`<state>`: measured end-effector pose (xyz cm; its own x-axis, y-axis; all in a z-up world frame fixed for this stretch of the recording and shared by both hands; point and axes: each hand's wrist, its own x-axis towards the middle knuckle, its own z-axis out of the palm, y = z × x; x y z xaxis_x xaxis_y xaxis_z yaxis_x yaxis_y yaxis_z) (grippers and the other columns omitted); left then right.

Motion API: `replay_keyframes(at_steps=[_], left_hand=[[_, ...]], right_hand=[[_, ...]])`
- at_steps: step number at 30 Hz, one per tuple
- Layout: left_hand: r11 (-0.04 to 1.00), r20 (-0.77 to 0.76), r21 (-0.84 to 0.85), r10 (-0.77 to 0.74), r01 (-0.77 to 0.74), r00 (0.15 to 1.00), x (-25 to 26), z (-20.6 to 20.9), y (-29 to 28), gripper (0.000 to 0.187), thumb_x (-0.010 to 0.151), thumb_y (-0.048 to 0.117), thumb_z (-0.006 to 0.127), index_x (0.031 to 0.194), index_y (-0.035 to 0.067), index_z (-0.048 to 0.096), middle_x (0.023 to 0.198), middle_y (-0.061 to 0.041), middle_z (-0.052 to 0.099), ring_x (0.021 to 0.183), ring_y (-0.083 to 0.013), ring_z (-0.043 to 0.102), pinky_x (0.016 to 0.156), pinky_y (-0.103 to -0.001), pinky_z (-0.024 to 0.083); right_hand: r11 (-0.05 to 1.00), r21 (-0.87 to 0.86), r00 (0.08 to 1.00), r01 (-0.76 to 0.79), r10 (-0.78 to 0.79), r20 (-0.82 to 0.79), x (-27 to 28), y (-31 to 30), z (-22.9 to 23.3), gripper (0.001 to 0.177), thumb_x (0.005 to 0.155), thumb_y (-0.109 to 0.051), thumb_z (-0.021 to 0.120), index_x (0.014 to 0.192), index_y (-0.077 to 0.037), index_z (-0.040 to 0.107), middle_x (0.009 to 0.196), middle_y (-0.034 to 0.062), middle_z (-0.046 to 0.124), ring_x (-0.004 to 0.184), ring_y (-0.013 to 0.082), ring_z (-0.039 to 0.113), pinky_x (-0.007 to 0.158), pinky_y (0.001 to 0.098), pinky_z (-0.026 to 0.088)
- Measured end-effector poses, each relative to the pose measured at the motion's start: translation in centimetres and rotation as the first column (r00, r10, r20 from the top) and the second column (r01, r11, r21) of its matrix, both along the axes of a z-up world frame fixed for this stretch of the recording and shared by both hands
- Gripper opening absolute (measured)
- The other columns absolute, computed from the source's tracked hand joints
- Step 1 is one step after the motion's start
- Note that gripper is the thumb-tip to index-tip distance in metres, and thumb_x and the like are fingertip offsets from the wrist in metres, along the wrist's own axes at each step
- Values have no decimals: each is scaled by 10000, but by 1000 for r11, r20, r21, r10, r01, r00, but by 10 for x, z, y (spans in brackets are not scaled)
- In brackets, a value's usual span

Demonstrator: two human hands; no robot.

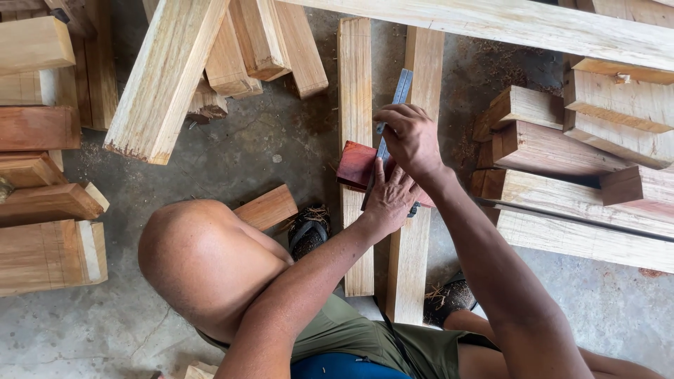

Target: Measure and mark wood blocks using a combination square and a marker.

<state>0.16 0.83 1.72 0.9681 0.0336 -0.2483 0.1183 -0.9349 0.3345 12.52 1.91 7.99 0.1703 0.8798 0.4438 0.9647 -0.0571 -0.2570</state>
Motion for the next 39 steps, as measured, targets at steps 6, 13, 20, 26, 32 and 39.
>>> replay_keyframes(at_steps=[6,13,20,26,32,39], left_hand=[[994,277,55,72,-91,958,-6,-46,-10,893,894,243,724,1630,98,240,1698,-227,117,1582,-446,102,1180,-821,94],[998,113,-24,57,-55,992,-8,-15,-3,929,818,174,688,1605,1,225,1661,-268,123,1549,-485,89,1159,-808,70],[991,204,64,102,-117,974,-10,-25,-1,890,855,206,680,1591,-37,243,1671,-260,130,1565,-433,118,1154,-820,85],[992,192,70,93,-108,977,-16,-21,4,938,849,341,722,1582,-20,260,1676,-230,142,1562,-412,135,1147,-827,95],[994,159,42,90,-98,983,-15,-12,6,1002,816,432,753,1572,-17,273,1668,-219,152,1555,-406,145,1139,-835,97],[983,241,124,101,-134,965,-15,-25,2,928,840,363,763,1574,5,323,1659,-205,212,1547,-450,166,1139,-828,120]], right_hand=[[913,-339,854,228,-355,-381,-8,-109,-24,145,1005,-103,698,1072,17,650,928,154,662,712,238,661,552,349,582],[865,-482,749,138,-410,-521,-39,-148,-10,409,777,-8,722,1178,-4,641,1016,145,689,773,271,682,697,380,593],[925,-355,876,135,-278,-393,-53,-150,-19,636,695,-189,887,1247,-20,619,1174,141,643,1087,306,663,927,430,564],[903,-383,921,196,-303,-243,-61,-149,-28,542,712,-292,900,1204,-133,737,1107,109,648,1030,296,643,878,434,569],[910,-356,905,211,-320,-281,-59,-152,-36,493,702,-249,898,1170,-152,773,1056,98,669,984,283,663,852,424,575],[921,-320,916,224,-311,-253,-61,-155,-42,475,713,-184,888,1172,-133,775,1078,102,680,995,277,675,851,406,585]])
